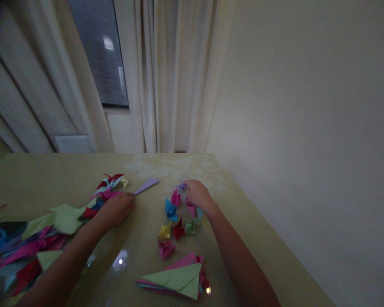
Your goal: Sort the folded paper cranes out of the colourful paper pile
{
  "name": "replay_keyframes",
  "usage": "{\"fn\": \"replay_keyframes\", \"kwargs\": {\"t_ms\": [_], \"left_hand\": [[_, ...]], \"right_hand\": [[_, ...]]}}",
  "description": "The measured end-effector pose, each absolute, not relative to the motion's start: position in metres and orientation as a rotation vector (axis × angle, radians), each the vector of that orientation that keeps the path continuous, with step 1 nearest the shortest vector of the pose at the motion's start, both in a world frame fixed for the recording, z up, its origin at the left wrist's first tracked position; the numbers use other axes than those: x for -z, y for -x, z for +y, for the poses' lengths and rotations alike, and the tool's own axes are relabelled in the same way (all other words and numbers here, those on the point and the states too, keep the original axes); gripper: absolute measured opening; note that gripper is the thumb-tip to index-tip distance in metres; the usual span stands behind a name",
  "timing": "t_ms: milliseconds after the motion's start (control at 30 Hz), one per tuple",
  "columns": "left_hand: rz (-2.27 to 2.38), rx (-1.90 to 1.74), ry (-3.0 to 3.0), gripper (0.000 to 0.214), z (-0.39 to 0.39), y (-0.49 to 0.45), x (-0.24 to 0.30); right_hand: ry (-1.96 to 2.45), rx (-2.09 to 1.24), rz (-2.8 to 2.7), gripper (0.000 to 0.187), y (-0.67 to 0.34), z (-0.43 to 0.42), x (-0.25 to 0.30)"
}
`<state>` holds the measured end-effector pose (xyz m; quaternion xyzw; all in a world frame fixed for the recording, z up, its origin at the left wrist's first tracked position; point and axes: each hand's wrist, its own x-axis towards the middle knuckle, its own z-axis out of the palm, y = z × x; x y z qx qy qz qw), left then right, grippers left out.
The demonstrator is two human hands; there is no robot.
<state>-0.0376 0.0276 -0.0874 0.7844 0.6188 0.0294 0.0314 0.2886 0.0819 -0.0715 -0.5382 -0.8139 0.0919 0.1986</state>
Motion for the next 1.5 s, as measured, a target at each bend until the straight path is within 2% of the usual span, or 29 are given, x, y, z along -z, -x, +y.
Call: {"fn": "replay_keyframes", "kwargs": {"t_ms": [400, 600, 900, 1000, 1100, 1267, 1367, 1500], "left_hand": [[2.1, 0.062, -2.335, 0.033, 0.024, 0.04, 0.079], [2.214, 0.033, -2.292, 0.042, 0.021, 0.039, 0.077], [2.253, 0.035, -2.278, 0.033, 0.019, 0.04, 0.075], [2.268, -0.067, -2.292, 0.029, 0.019, 0.038, 0.066], [2.273, -0.33, -2.28, 0.026, 0.015, 0.028, 0.047], [1.912, -0.598, -2.375, 0.024, -0.008, -0.002, 0.005], [1.675, -0.597, -2.38, 0.029, -0.03, -0.021, -0.014], [1.482, -0.556, -2.353, 0.029, -0.057, -0.039, -0.023]], "right_hand": [[1.517, -0.179, -2.185, 0.036, -0.289, 0.076, 0.053], [1.39, -0.092, -2.078, 0.034, -0.289, 0.067, 0.029], [1.171, -0.034, -2.012, 0.027, -0.274, 0.044, 0.004], [1.158, -0.033, -2.01, 0.028, -0.27, 0.041, 0.003], [1.137, 0.004, -2.033, 0.028, -0.265, 0.036, 0.002], [0.878, 0.216, -2.212, 0.061, -0.254, 0.014, -0.002], [0.718, 0.36, -2.279, 0.059, -0.25, -0.003, -0.007], [0.726, 0.364, -2.22, 0.056, -0.252, -0.029, -0.013]]}}
